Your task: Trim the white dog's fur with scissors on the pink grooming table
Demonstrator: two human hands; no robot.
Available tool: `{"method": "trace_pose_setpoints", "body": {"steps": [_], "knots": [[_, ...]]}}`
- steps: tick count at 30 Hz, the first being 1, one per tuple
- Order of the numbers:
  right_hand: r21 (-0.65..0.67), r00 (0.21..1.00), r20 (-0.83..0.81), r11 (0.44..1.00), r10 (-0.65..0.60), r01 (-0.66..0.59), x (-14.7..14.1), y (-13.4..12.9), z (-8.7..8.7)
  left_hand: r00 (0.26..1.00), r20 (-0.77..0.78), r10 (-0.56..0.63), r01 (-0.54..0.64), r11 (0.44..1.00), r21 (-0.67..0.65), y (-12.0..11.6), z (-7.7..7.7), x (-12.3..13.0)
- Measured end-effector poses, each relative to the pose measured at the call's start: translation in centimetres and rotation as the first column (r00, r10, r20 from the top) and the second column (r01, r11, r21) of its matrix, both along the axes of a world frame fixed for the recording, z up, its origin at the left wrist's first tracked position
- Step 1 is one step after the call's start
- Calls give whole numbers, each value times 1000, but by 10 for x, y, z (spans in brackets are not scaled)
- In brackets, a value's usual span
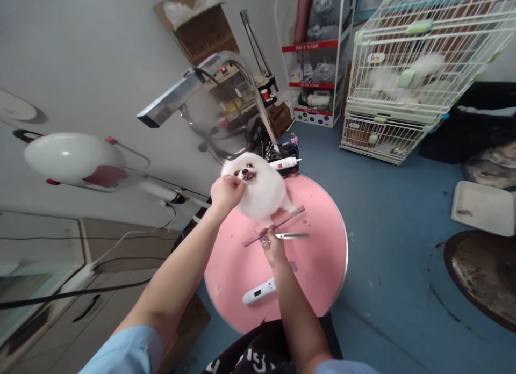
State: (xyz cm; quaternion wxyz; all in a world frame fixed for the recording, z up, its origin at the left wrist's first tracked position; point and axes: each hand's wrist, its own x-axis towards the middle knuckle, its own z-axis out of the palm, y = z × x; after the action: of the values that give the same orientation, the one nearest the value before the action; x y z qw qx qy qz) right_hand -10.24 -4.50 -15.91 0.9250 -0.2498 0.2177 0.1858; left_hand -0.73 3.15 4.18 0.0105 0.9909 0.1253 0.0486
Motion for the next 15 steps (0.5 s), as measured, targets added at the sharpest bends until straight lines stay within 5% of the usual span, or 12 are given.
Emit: {"method": "trace_pose_setpoints", "body": {"steps": [5, 12, 15], "knots": [[5, 997, -11, 997, 79, -79, 8, 3, -8, 999, 29, -43, 43, 999, 13, 8, -3, 2], [2, 996, 23, 996, -91, 91, -1, 31, -9, 969, 82, -234, 226, 969, 97, 21, -5, 10], [43, 966, 23, 965, -259, 258, -21, 49, -12, 940, 84, -330, 318, 939, 132, 23, -6, 15]]}}
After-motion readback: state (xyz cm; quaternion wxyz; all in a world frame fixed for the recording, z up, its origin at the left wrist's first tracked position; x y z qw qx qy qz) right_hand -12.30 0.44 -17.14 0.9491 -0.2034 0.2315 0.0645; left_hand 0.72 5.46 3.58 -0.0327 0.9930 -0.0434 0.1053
